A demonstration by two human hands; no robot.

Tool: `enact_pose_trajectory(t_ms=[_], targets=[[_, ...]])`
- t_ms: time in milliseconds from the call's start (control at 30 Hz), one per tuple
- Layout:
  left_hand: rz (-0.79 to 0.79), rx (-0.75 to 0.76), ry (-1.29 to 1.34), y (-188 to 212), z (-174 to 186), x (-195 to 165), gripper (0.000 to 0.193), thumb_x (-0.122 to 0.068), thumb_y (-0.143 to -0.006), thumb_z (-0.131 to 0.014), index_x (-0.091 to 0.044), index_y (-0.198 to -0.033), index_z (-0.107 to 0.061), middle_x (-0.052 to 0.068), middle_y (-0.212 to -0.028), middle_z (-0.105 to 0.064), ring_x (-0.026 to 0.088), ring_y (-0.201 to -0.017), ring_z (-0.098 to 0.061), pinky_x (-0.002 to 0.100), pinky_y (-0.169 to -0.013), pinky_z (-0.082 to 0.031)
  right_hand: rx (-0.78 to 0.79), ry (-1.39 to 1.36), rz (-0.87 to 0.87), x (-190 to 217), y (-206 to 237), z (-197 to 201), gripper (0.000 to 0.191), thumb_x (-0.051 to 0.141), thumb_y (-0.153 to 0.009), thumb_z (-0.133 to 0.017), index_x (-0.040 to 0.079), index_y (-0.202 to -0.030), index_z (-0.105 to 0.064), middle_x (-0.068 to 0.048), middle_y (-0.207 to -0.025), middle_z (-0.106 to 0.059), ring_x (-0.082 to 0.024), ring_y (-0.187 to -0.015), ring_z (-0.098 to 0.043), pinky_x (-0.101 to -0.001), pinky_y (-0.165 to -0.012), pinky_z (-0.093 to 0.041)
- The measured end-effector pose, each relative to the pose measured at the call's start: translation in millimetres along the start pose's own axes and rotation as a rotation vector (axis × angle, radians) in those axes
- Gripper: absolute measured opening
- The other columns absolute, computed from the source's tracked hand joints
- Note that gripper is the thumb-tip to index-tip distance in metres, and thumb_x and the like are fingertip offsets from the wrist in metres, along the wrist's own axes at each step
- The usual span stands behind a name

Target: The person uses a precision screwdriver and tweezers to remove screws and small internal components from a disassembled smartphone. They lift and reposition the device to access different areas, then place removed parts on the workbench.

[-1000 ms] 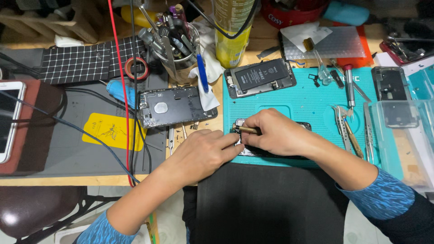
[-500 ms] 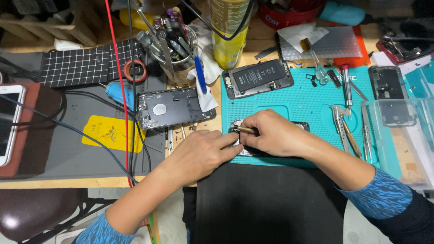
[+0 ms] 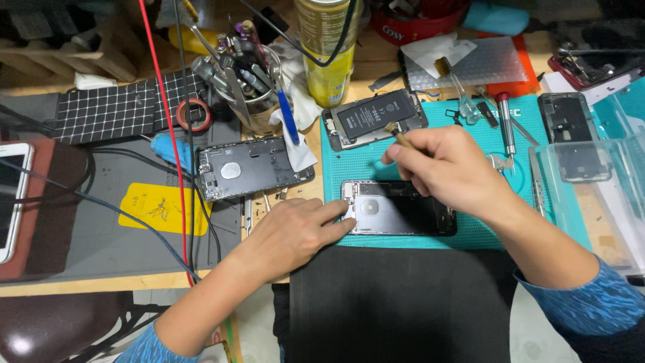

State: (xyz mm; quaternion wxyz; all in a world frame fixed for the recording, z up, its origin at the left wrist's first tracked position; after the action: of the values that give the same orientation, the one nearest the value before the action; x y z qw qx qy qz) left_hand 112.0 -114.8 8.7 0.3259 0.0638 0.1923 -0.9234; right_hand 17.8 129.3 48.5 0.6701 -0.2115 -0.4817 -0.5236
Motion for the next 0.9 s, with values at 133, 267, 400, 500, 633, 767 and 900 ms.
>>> enact_pose_trajectory(t_ms=[133, 267, 400, 500, 633, 767, 900], targets=[[-0.006, 0.005, -0.024, -3, 0, 0, 0.035, -0.010, -0.081, -0.067, -0.008, -0.115, -0.070, 0.008, -0.116, -0.066, 0.024, -0.086, -0.067, 0.040, -0.070, -0.055, -0.008, -0.162, -0.068, -5, 3, 6, 0.028, 0.024, -0.099, -0.060, 0.001, -0.093, -0.075, 0.000, -0.064, -0.062, -0.007, -0.045, -0.055, -0.0250, -0.038, -0.040], [-0.014, 0.005, -0.053, -3, -1, -1, 0.037, -0.010, -0.079, -0.067, -0.008, -0.116, -0.070, 0.008, -0.116, -0.066, 0.024, -0.085, -0.067, 0.040, -0.070, -0.055, 0.008, -0.144, -0.060, -11, 5, 6, 0.029, 0.024, -0.099, -0.060, 0.001, -0.093, -0.076, -0.001, -0.064, -0.062, -0.008, -0.045, -0.055, -0.0248, -0.039, -0.041], [-0.016, -0.007, -0.041, -5, 0, -1, 0.037, -0.009, -0.079, -0.067, -0.009, -0.115, -0.070, 0.008, -0.116, -0.067, 0.024, -0.084, -0.067, 0.039, -0.069, -0.055, 0.017, -0.139, -0.082, -13, 8, 7, 0.028, 0.025, -0.098, -0.060, 0.002, -0.090, -0.076, 0.000, -0.063, -0.062, -0.009, -0.046, -0.054, -0.0265, -0.042, -0.041], [0.010, -0.049, 0.031, -4, -1, 0, 0.036, -0.007, -0.080, -0.068, -0.008, -0.116, -0.070, 0.007, -0.115, -0.067, 0.026, -0.088, -0.069, 0.040, -0.073, -0.055, 0.056, 0.088, 0.120, -10, 12, 5, 0.031, 0.022, -0.097, -0.066, 0.001, -0.078, -0.076, 0.000, -0.060, -0.063, -0.006, -0.054, -0.052, -0.0268, -0.050, -0.044], [0.037, -0.101, 0.080, -6, -2, 1, 0.031, -0.006, -0.082, -0.069, -0.006, -0.113, -0.068, 0.008, -0.114, -0.067, 0.028, -0.094, -0.070, 0.041, -0.075, -0.056, 0.244, 0.215, 0.090, -9, 18, -7, 0.029, 0.023, -0.090, -0.071, -0.001, -0.075, -0.073, -0.006, -0.053, -0.058, -0.010, -0.052, -0.045, -0.0333, -0.049, -0.041], [0.048, -0.106, 0.075, -10, -4, 1, 0.024, -0.006, -0.083, -0.069, -0.004, -0.107, -0.067, 0.010, -0.110, -0.065, 0.029, -0.093, -0.070, 0.042, -0.072, -0.055, 0.331, 0.294, 0.057, -10, 17, -22, 0.024, 0.024, -0.086, -0.072, 0.001, -0.082, -0.077, -0.010, -0.053, -0.061, -0.013, -0.051, -0.048, -0.0347, -0.050, -0.043], [0.054, -0.092, 0.058, -13, -5, 2, 0.021, -0.007, -0.083, -0.070, -0.004, -0.104, -0.066, 0.010, -0.105, -0.064, 0.030, -0.088, -0.069, 0.043, -0.069, -0.054, 0.353, 0.292, 0.120, -15, 13, -32, 0.022, 0.022, -0.086, -0.071, 0.000, -0.084, -0.077, -0.012, -0.058, -0.065, -0.013, -0.053, -0.054, -0.0354, -0.052, -0.045]])
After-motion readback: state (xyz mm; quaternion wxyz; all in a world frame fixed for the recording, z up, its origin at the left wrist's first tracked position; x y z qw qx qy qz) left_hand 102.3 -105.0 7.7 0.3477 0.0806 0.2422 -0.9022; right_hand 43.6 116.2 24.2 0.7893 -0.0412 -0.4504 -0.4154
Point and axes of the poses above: each hand's wrist, its own y-axis away from the middle knuckle, its own z-axis out of the back of the hand, x = y × z, the point moved 1 cm from there along -y, towards the middle knuckle
